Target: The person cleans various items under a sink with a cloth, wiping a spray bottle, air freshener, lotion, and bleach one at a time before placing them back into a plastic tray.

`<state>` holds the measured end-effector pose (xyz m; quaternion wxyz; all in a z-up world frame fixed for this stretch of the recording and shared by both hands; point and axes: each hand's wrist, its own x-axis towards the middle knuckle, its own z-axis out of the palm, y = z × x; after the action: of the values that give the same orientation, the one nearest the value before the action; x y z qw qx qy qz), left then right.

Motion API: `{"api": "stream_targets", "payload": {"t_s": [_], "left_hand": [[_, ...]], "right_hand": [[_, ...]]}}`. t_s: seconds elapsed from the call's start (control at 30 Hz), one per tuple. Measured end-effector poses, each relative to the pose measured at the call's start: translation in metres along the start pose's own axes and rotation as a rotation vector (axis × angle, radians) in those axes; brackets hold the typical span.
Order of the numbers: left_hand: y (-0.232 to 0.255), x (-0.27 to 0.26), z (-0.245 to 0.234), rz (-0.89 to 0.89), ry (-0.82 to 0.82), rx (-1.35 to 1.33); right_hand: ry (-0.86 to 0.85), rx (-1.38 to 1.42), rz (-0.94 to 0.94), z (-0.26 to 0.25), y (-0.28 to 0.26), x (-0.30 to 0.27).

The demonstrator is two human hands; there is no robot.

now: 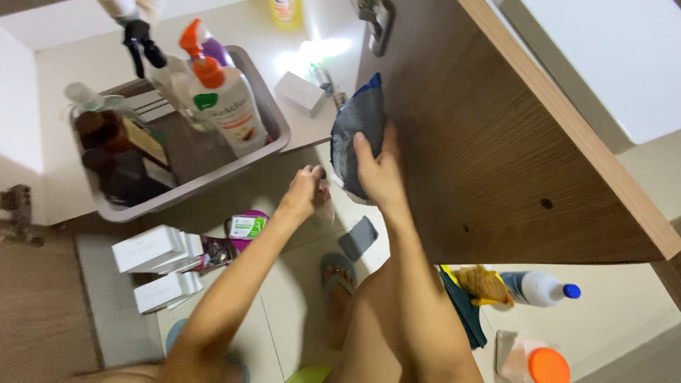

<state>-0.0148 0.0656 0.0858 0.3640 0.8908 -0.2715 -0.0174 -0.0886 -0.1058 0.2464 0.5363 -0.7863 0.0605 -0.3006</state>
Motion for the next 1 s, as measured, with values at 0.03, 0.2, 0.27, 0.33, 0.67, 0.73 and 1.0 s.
{"api": "stream_targets", "payload": {"t_s": [0.03,0.2,0.27,0.33,0.67,0.73,1.0], "left_hand": [[0.019,-0.007,-0.031,0.035,0.004,0.003],[0.103,-0.047,-0.164,0.021,0.105,-0.096],[0.125,-0.062,-0.204,0.061,0.153,-0.103],[0.141,-0.075,-0.236,0.033,0.177,-0.127],[0.176,-0.101,-0.337,-0.01,0.349,0.048],[0.186,-0.103,-0.351,-0.068,0.36,0.022],[0.214,-0.114,-0.356,-0.097,0.463,0.076]], "right_hand": [[-0.018,0.056,0.052,0.001,-0.003,0.0],[-0.247,0.491,0.338,0.008,-0.042,-0.002],[-0.344,0.563,0.307,0.013,-0.06,-0.006],[-0.373,0.548,0.374,0.023,-0.071,-0.01],[-0.584,0.935,0.547,0.08,-0.065,-0.036],[-0.691,0.691,0.324,0.1,-0.069,-0.056],[-0.506,0.266,-0.075,0.139,-0.149,-0.121]]}}
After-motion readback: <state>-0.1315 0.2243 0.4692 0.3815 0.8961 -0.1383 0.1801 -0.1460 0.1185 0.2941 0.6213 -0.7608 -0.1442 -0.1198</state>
